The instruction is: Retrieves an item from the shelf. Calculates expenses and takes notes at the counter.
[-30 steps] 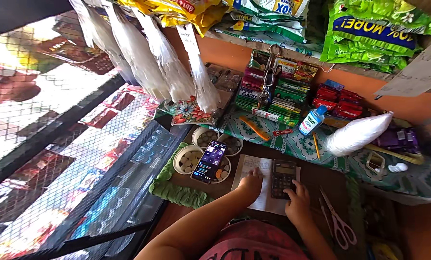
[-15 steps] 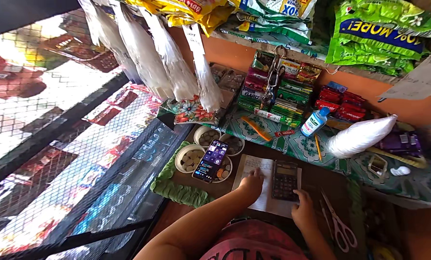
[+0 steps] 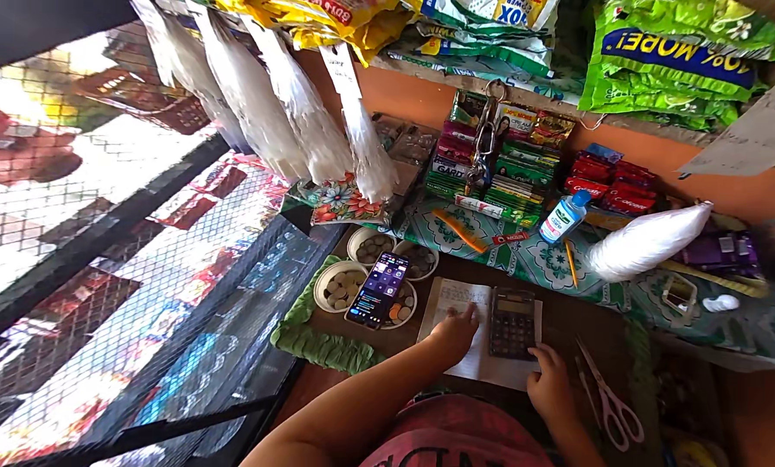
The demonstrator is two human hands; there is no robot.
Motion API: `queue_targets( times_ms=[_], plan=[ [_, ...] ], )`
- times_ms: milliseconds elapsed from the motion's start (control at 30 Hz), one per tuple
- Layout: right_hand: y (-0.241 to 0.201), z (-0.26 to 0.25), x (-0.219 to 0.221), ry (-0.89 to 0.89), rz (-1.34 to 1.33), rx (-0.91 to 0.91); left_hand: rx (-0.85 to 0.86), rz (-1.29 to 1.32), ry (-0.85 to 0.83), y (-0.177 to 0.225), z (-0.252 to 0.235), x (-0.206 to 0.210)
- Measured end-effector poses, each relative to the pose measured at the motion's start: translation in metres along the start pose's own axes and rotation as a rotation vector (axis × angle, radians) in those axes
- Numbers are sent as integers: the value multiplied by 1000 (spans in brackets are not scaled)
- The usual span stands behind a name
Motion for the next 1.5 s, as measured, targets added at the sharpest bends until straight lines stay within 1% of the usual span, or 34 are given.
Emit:
queue_targets(
  times_ms=[167,300,400,500,567,633,733,867,1000,1100,1167,1333,1433,1500],
  plan=[
    [2,-1,-2,21,42,-26,1,-23,-8,1,-1,2],
    [-4,-7,-4,26,143,-25,-3,-20,-3,1,-2,2],
    [-34,-15,-11,13,126,-75,-6,-33,-9,1,-5,5],
    [-66,-18,-5,-54,135,-130,-13,-34,-3,1,-5,5],
    [-72,-21,0,-92,161,-121,-15,-26,-7,1,-5,5],
    [-75,-29,-6,-91,151,-92,-21,-3,-13,3,-1,1],
    [-68,-42,-14,-46,173,-54,-27,-2,-26,4,0,1],
    [-46,-46,-7,-89,192,-16,-34,-22,-39,5,-2,2],
    [-17,-34,-12,-20,95,61,-45,-19,-59,4,-1,1],
    [3,-21,-9,-13,86,85,-48,-16,-63,3,-1,2],
    [4,-18,-10,1,102,47,-50,-19,-65,4,-2,2],
    [-13,-21,-8,15,138,-37,-48,-29,-66,4,-2,2],
    [-17,-24,-6,-8,162,-26,-46,-30,-58,3,-1,2],
    [-14,-23,-8,-8,116,10,-40,-30,-62,3,-1,2]
  ],
)
Point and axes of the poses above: each hand's wrist, its own z-axis away from the middle knuckle, its own x-axis out of the palm, y = z × x, the point moved 8 cm from there along -z, towards the middle knuckle, and after that the axes turned 6 degrees about -z, right-handed, at the moved point
